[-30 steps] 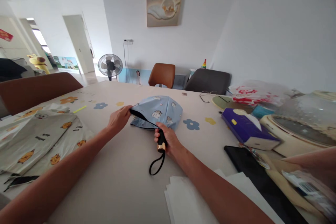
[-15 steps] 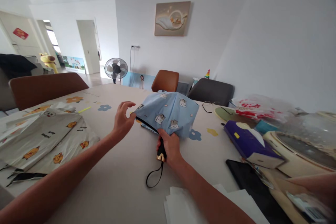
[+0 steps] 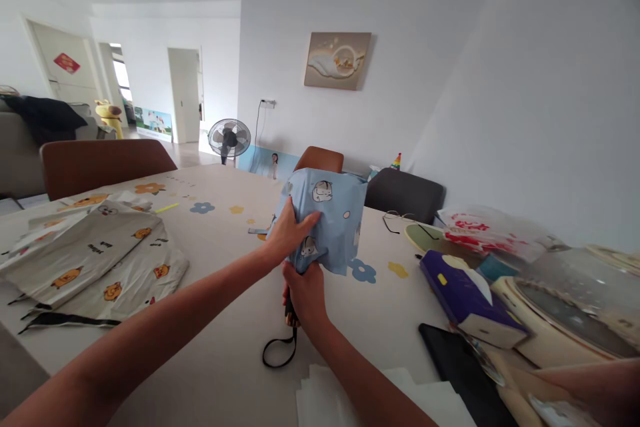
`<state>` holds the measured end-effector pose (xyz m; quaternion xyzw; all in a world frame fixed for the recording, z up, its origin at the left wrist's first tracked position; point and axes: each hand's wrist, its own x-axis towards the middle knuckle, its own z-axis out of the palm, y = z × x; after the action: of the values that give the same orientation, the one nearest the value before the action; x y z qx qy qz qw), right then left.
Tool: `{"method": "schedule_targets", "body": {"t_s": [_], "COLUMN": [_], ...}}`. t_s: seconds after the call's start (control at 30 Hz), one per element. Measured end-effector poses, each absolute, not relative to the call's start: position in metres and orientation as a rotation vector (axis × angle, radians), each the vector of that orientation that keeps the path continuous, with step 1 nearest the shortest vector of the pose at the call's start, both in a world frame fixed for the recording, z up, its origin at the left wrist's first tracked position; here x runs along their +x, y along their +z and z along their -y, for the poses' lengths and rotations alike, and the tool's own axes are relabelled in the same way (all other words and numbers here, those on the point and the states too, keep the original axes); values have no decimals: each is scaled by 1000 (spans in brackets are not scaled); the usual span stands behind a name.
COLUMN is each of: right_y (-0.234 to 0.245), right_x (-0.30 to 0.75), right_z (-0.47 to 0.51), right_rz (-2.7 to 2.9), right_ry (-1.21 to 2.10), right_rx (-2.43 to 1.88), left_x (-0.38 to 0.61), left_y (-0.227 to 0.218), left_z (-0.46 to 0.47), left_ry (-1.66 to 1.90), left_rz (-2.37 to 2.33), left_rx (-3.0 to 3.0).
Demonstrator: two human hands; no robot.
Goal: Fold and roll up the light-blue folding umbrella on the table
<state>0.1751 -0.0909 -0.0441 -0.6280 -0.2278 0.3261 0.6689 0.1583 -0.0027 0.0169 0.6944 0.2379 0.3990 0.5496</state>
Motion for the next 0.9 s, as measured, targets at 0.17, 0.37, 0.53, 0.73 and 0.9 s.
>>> {"method": "schedule_targets", "body": {"t_s": [0.17, 0.37, 0.53, 0.73, 0.9], "right_y": [-43, -41, -39, -36, -34], "right_x": [170, 162, 159, 163, 167], "right_z": [92, 93, 93, 92, 96], "right_rz": [582, 688, 749, 798, 803], "right_ry": [537, 578, 663, 817, 1010], "right_rx": [-1559, -1626, -1582, -1460, -1244], "left_x": [160, 152, 147, 139, 136], "left_y": [41, 56, 50, 56, 58], "left_z": [-11, -37, -40, -23, -22], "left_ry": [783, 691, 829, 961, 991], "left_rz": [-414, -457, -476, -436, -438], "left_rx": [1365, 1091, 1038, 1093, 1100]}}
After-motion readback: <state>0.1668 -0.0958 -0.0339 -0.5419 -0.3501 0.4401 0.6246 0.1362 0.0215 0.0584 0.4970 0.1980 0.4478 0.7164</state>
